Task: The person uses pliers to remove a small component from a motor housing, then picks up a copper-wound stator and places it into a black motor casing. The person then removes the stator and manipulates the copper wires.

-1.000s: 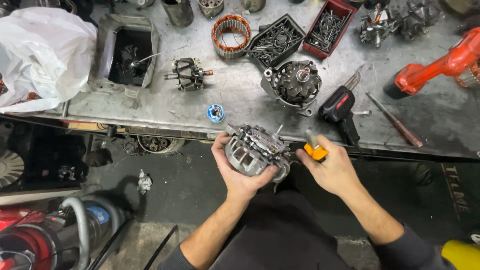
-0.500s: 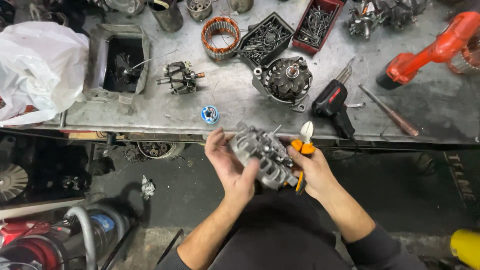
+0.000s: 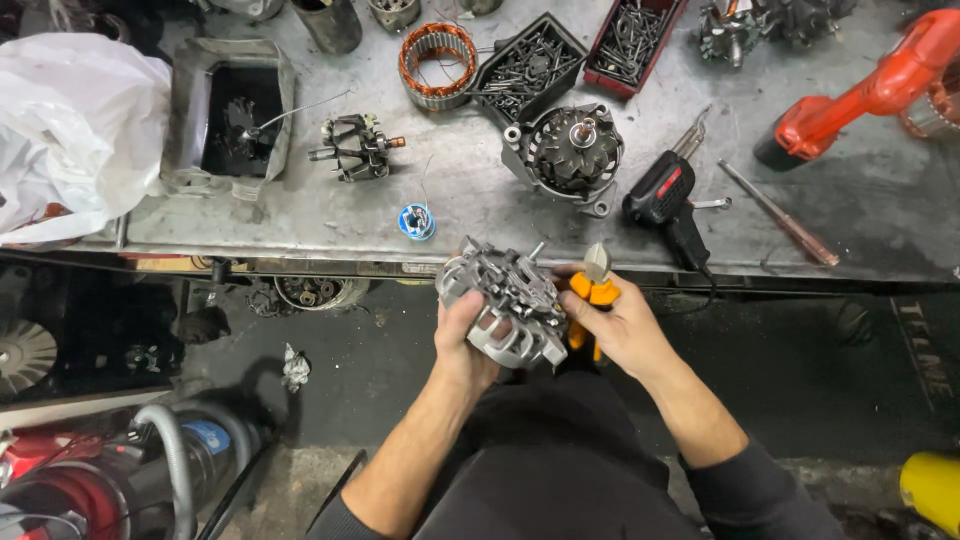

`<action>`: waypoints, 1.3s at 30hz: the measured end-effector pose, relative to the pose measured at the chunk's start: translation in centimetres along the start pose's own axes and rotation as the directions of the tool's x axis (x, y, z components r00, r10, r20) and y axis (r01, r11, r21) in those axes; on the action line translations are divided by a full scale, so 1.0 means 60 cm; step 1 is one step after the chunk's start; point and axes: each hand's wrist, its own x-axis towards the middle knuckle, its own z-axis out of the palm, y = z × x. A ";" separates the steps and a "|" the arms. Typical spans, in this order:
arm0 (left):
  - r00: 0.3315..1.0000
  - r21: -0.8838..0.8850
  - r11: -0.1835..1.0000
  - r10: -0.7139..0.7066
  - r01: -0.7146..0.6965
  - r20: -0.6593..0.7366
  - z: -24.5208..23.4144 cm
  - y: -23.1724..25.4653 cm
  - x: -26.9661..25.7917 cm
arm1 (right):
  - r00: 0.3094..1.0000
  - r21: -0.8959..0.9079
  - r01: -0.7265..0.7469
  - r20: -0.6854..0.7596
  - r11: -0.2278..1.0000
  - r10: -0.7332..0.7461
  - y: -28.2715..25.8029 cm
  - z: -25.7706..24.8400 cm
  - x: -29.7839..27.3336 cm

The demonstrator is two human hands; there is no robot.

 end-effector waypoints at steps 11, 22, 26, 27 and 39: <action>0.936 0.137 0.949 0.306 -0.285 -0.174 0.022 -0.006 -0.004 | 0.989 -0.785 -0.151 -0.124 0.601 0.086 -0.121 0.005 -0.053; 0.933 0.229 0.917 0.352 -0.328 -0.071 0.042 -0.004 -0.014 | 0.986 -0.857 0.113 0.036 0.502 -0.160 -0.117 0.027 -0.047; 0.923 0.253 0.898 0.382 -0.359 -0.046 0.039 -0.004 -0.016 | 0.992 -0.842 0.094 0.034 0.531 -0.121 -0.121 0.032 -0.047; 0.924 0.254 0.900 0.379 -0.355 -0.050 0.041 -0.003 -0.016 | 0.992 -0.838 0.091 0.032 0.538 -0.119 -0.120 0.033 -0.048; 0.907 0.469 0.806 0.421 -0.361 -0.024 0.040 0.000 -0.026 | 0.999 -0.866 0.036 0.038 0.499 -0.006 -0.111 0.025 -0.036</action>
